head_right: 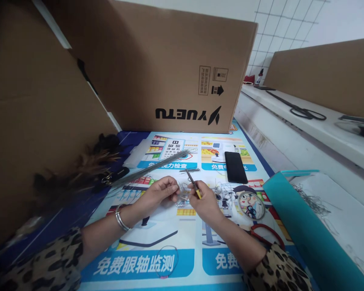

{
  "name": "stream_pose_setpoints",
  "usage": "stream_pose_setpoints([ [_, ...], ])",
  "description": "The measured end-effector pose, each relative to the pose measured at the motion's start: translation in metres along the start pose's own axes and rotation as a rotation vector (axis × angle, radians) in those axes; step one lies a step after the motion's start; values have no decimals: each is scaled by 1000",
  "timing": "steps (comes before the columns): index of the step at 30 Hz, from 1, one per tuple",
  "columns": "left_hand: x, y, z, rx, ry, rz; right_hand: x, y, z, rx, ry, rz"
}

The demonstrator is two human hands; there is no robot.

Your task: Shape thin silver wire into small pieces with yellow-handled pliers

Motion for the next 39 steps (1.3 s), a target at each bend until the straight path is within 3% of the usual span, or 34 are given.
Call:
stream_pose_setpoints([
  [14, 2, 0, -1, 10, 6, -38, 3, -2, 4, 37, -56, -15],
  [26, 2, 0, 1, 153, 6, -35, 3, 0, -1, 155, -6, -20],
  [39, 1, -1, 2, 144, 1, -49, 3, 1, -6, 113, -19, 47],
])
Point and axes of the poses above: each hand's wrist, its own x-axis towards the middle knuckle, its own y-axis out of the back of the hand, z = x × y, the point moved 3 cm from there along x, towards the middle knuckle, and after that the axes turned 11 degrees about -z, right-handed, at the moved point
